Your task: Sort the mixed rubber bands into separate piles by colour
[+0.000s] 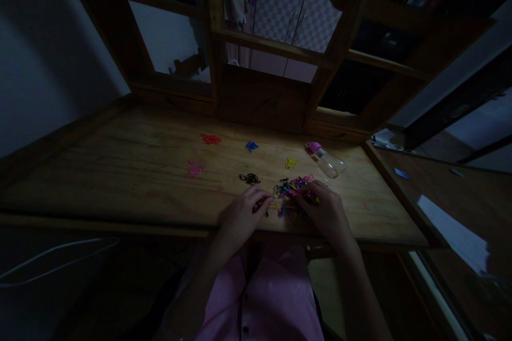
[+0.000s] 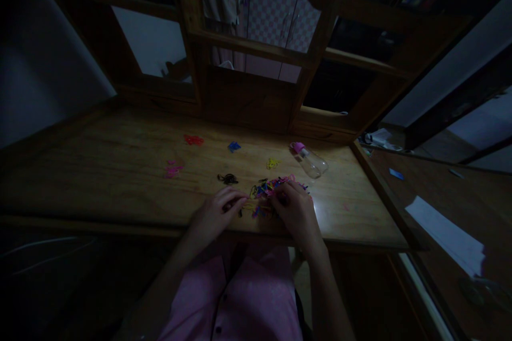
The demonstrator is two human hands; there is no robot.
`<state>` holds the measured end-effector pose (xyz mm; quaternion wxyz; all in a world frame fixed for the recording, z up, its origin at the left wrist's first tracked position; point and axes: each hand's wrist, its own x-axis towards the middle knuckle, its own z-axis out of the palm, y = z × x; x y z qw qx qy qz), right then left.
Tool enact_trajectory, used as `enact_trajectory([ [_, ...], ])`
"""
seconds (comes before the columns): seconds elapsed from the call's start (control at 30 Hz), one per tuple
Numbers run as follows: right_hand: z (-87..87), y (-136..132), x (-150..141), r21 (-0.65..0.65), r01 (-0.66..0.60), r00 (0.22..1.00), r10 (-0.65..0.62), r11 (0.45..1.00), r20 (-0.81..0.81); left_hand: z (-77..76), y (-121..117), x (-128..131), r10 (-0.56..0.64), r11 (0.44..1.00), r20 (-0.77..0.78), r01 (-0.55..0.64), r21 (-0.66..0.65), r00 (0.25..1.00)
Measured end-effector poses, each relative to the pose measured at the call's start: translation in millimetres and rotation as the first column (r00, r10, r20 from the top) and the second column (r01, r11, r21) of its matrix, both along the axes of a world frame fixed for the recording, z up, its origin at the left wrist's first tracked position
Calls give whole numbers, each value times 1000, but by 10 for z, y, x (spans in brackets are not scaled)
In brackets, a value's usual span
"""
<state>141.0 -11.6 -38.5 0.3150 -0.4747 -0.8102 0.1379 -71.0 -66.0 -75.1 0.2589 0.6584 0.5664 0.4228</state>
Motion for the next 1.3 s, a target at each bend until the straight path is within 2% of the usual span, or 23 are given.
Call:
enact_trajectory([
  [0.33, 58, -70, 23, 61, -39, 996, 44, 997, -76, -12, 7, 4, 5, 1000, 11, -5, 2, 1000],
  [0.47, 197, -30, -81, 97, -77, 991, 87, 992, -104, 3, 16, -1, 9, 1000, 11, -9, 6, 1000],
  [0.57, 367, 132, -373, 75, -219, 969, 226, 973, -96, 25, 24, -15, -4, 1000, 4, 4, -4, 1000],
  [0.67, 473, 369, -893, -6, -418, 907, 418, 908, -47, 21, 31, -27, -22, 1000, 21, 22, -8, 1000],
  [0.83, 395, 673, -1894, -130, -619, 774, 630, 775, 70, -22, 36, -22, -16, 999, 54, 15, 29, 998],
  [0.93, 317, 738, -2288, -123, -663, 720, 674, 738, 163, -22, 33, -17, -23, 999, 87, 20, 38, 996],
  [1.07, 224, 782, -2513, -126, -691, 678, 699, 712, 228, -4, 26, -23, -34, 999, 123, 30, 35, 992],
  [1.3, 117, 783, -2560, -137, -692, 674, 702, 709, 230, -34, 35, -23, -37, 998, 175, 28, 53, 984],
])
